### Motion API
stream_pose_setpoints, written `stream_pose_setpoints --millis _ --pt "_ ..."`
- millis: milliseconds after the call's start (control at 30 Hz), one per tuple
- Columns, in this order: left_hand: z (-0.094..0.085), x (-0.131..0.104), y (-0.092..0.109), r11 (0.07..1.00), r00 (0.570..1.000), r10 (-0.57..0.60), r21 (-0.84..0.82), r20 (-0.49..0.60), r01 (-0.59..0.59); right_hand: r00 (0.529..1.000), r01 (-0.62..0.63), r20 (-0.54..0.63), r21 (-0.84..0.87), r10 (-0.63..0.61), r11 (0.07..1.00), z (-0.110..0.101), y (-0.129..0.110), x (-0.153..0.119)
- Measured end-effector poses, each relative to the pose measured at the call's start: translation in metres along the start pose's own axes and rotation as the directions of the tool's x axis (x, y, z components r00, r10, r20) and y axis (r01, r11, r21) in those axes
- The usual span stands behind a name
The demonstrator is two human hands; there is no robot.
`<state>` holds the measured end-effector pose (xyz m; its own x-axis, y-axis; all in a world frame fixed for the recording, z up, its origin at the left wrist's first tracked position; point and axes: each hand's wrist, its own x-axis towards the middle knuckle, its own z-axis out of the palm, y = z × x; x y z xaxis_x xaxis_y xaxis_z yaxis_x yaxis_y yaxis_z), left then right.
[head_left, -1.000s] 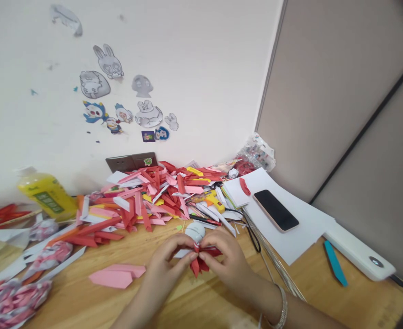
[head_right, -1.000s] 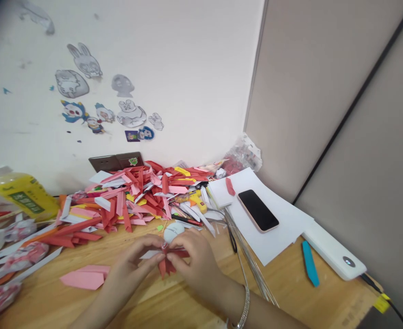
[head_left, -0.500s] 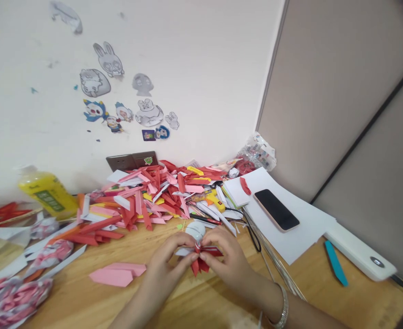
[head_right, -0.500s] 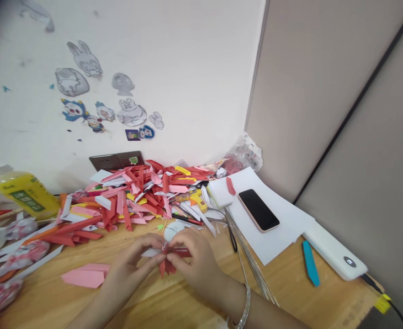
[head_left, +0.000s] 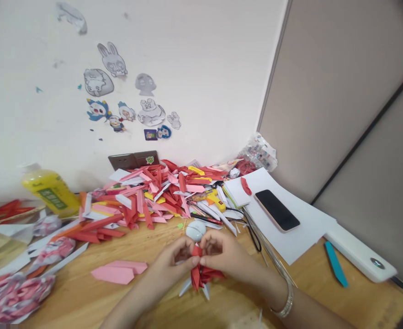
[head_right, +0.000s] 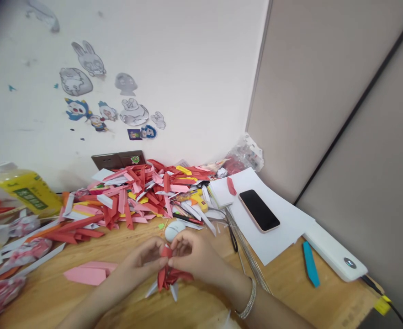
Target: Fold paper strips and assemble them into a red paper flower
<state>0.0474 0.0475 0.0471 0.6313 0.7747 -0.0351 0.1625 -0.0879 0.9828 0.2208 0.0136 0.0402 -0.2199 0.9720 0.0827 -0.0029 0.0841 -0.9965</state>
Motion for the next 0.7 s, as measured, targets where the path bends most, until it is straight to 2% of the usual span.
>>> stream_pose_setpoints --millis 100,267,533,700 --pt "0.001 0.005 -0.01 0.999 0.999 -0.044 -0.019 -0.005 0.044 0.997 -0.081 0.008 0.066 0.08 0.995 0.0 0.014 0.004" --pt "0.001 0.009 -0.017 0.996 0.998 -0.056 0.071 -0.03 0.058 0.991 -0.129 -0.006 0.109 0.131 0.986 0.002 0.028 0.008" --pt "0.002 0.008 -0.021 0.995 0.999 -0.046 0.089 -0.019 0.047 0.978 -0.199 -0.042 0.114 0.205 0.973 0.003 0.029 0.006" --pt "0.002 0.01 -0.022 0.992 0.997 -0.062 0.109 -0.049 0.067 0.982 -0.154 -0.106 0.003 0.153 0.988 0.004 0.027 0.006"
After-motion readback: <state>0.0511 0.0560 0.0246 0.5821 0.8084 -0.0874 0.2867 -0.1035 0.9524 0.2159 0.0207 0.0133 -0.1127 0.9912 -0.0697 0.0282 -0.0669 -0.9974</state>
